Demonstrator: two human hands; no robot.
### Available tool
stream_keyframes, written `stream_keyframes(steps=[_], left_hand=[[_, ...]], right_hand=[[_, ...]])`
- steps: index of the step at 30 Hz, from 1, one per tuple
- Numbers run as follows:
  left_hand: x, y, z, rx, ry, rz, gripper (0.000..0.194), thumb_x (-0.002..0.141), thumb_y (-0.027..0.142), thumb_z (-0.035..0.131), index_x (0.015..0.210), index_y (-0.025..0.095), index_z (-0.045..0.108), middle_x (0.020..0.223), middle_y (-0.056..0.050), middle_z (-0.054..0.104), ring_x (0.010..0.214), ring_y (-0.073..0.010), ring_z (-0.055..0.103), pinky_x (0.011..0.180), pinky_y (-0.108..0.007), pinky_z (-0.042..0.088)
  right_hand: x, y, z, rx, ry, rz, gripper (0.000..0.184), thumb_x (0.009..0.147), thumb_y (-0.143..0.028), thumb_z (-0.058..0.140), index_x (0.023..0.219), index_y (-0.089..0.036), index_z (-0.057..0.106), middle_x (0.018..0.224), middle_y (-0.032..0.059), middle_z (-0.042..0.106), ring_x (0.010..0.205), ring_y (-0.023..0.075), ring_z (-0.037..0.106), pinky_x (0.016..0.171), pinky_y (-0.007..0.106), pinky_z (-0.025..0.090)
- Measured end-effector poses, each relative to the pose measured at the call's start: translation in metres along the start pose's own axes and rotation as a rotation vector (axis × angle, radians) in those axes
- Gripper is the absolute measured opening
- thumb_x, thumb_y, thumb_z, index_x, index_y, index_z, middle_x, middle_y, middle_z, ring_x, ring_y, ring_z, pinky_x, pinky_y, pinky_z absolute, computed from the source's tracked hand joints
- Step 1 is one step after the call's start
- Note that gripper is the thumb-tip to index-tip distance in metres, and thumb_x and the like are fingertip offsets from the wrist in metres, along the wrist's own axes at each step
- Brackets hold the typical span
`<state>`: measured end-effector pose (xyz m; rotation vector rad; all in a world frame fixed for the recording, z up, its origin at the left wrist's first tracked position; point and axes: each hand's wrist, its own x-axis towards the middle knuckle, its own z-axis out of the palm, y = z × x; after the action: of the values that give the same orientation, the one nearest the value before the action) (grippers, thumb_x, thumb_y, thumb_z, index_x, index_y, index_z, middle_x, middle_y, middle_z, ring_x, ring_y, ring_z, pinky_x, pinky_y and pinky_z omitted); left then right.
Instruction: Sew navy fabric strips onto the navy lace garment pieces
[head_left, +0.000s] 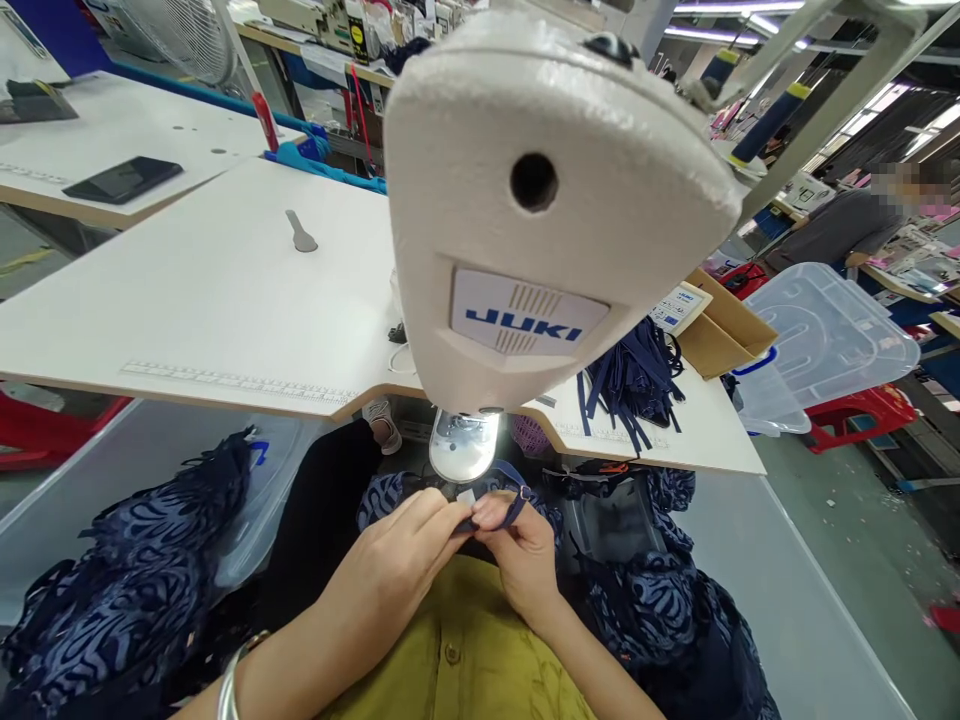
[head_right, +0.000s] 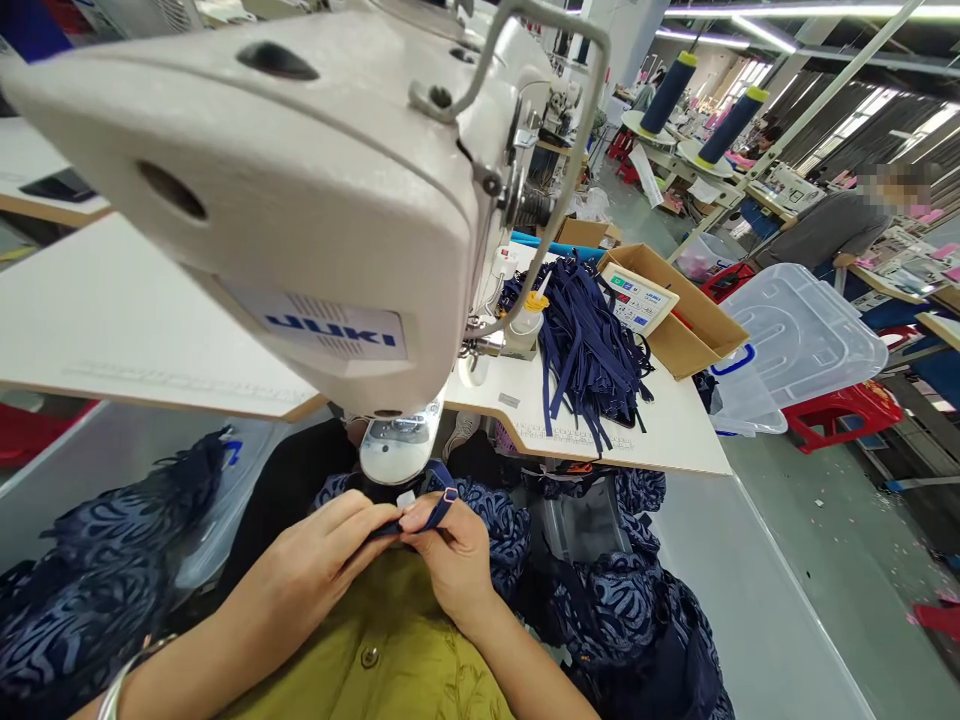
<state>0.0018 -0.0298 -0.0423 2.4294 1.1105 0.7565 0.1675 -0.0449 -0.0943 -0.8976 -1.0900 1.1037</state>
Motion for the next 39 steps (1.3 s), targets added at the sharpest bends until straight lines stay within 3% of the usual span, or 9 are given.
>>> stream_keyframes(steps=[5,11,15,19,22,27,31,35,39], left_hand=[[0.0,0.0,0.001,0.084,0.048,0.043,0.017,0.097,0.024,0.039,0.102,0.019,0.055,0.078,0.0,0.053,0.068,-0.0119,0.054,0.061,-0.022,0.044],[0.002,0.002,0.002,0.027,0.036,-0.003,0.022,0.097,0.025,0.037,0.09,0.02,0.058,0.075,0.001,0.053,0.066,-0.0107,0.054,0.059,-0.021,0.043],[0.005,0.001,-0.002,-0.148,-0.054,-0.12,0.023,0.096,0.029,0.041,0.083,0.021,0.059,0.076,0.002,0.055,0.068,-0.0094,0.056,0.06,-0.019,0.044],[0.019,0.004,-0.018,-0.275,-0.148,-0.205,0.021,0.094,0.035,0.046,0.083,0.024,0.059,0.079,0.003,0.058,0.071,-0.0094,0.057,0.063,-0.018,0.045],[0.033,0.002,-0.032,-0.147,-0.087,-0.125,0.022,0.095,0.038,0.042,0.097,0.025,0.061,0.087,0.002,0.062,0.078,-0.0114,0.06,0.068,-0.019,0.048],[0.045,-0.018,-0.037,0.301,0.202,0.163,0.03,0.097,0.026,0.037,0.12,0.02,0.055,0.11,-0.006,0.064,0.101,-0.0184,0.059,0.09,-0.032,0.045],[0.037,-0.03,-0.027,0.315,0.19,0.413,0.044,0.095,0.013,0.036,0.139,0.019,0.038,0.125,-0.005,0.063,0.12,-0.014,0.052,0.104,-0.029,0.034],[0.023,-0.033,-0.005,0.356,0.262,0.308,0.056,0.091,0.018,0.052,0.143,0.022,0.032,0.118,-0.006,0.068,0.111,-0.0172,0.062,0.107,-0.038,0.03],[0.016,-0.035,0.005,0.397,0.219,0.238,0.051,0.093,0.017,0.046,0.14,0.033,0.036,0.117,0.0,0.068,0.112,-0.0177,0.062,0.102,-0.038,0.036]], right_hand=[[0.002,-0.004,0.004,-0.038,0.024,-0.087,0.011,0.081,-0.019,0.07,0.076,-0.029,0.071,0.073,-0.001,0.069,0.075,0.0174,0.065,0.074,0.032,0.053],[0.002,-0.006,0.004,-0.14,0.046,-0.115,0.016,0.083,-0.022,0.068,0.068,-0.027,0.068,0.069,0.0001,0.067,0.073,0.018,0.064,0.072,0.032,0.052],[0.0,-0.008,0.001,-0.182,0.011,-0.06,0.015,0.086,-0.024,0.063,0.072,-0.025,0.068,0.072,0.0015,0.066,0.072,0.0176,0.062,0.07,0.032,0.051],[0.011,-0.027,0.005,-0.218,0.0,0.039,0.008,0.086,-0.026,0.063,0.079,-0.024,0.067,0.077,0.0006,0.067,0.073,0.0158,0.061,0.068,0.028,0.049],[0.032,-0.041,0.012,-0.252,0.01,0.101,0.009,0.084,-0.029,0.064,0.08,-0.022,0.067,0.077,0.0001,0.066,0.071,0.0153,0.06,0.067,0.026,0.048],[0.06,-0.042,0.021,-0.381,0.014,0.071,0.01,0.086,-0.029,0.06,0.09,-0.022,0.067,0.081,-0.0013,0.063,0.071,0.0134,0.054,0.067,0.025,0.043],[0.065,-0.034,0.022,-0.438,0.025,0.095,0.014,0.085,-0.026,0.058,0.098,-0.023,0.061,0.075,-0.0032,0.052,0.063,0.0112,0.043,0.061,0.023,0.04],[0.07,-0.032,0.022,-0.21,0.01,0.205,0.02,0.083,-0.028,0.058,0.1,-0.023,0.05,0.077,-0.0037,0.05,0.062,0.0105,0.045,0.062,0.022,0.043],[0.078,-0.033,0.016,-0.156,-0.038,0.197,0.013,0.086,-0.029,0.054,0.096,-0.022,0.049,0.083,-0.0021,0.052,0.074,0.0121,0.052,0.072,0.024,0.046]])
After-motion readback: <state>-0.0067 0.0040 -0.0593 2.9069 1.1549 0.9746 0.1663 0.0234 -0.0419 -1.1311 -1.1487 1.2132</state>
